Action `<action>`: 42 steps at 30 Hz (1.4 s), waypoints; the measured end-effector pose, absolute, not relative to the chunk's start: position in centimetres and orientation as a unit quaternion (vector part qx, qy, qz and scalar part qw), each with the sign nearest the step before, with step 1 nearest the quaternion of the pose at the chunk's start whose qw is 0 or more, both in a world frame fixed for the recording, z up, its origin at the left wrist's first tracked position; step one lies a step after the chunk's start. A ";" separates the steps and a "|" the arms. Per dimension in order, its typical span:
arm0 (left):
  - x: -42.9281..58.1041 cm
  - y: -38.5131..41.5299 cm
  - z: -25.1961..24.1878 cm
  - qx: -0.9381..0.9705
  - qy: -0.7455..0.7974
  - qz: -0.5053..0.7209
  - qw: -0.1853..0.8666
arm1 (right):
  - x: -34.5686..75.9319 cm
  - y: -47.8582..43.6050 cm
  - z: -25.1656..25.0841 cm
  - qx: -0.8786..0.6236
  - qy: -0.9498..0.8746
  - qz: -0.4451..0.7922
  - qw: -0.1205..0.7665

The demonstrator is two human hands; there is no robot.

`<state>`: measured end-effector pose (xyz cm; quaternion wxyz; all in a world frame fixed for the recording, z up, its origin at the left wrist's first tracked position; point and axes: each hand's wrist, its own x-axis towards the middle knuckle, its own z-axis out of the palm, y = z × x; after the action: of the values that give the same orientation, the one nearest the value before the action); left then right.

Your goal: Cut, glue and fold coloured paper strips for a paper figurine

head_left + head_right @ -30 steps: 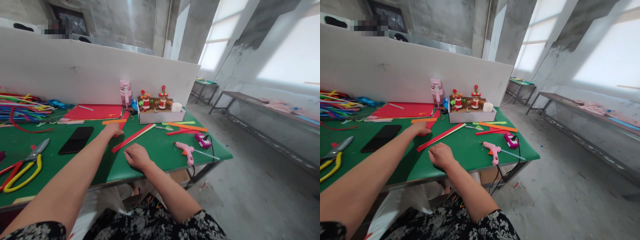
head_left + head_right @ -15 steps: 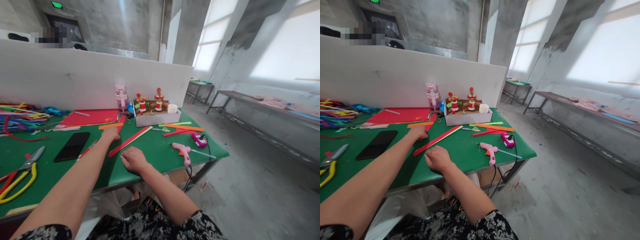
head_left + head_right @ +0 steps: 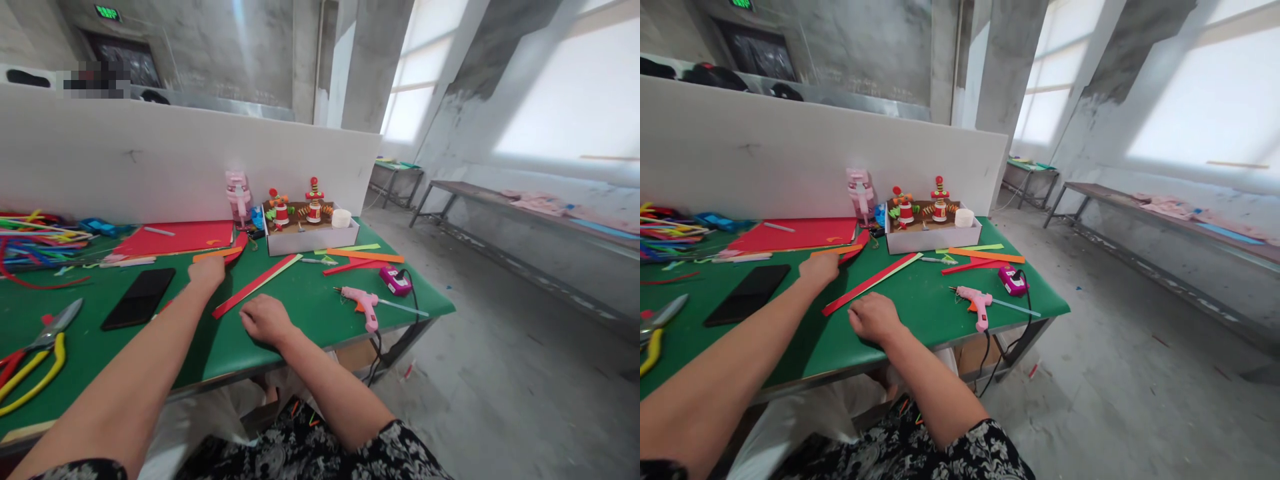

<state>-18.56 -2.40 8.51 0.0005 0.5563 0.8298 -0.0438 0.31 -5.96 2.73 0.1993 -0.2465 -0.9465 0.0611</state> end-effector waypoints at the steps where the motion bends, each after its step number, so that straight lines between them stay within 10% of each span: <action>1: -18.4 -3.1 9.2 0.558 0.828 -0.050 -0.011 | 0.3 -5.8 2.7 -0.258 -0.941 0.071 0.206; 8: -15.8 -13.2 11.7 0.635 0.764 -0.057 -0.103 | 1.9 -7.2 4.2 -0.322 -0.879 0.043 0.349; 17: -17.6 -23.0 1.0 0.786 0.560 0.085 -0.248 | 3.4 -13.3 2.1 -0.194 -0.942 -0.046 0.268; 42: -14.5 -24.2 1.7 0.772 0.581 0.217 -0.140 | 3.6 -13.4 1.5 -0.181 -0.949 0.007 0.258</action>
<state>-14.48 -24.21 1.71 -0.1395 0.7716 0.5813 0.2173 3.56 -13.38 1.49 0.2579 -0.1813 -0.9490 0.0066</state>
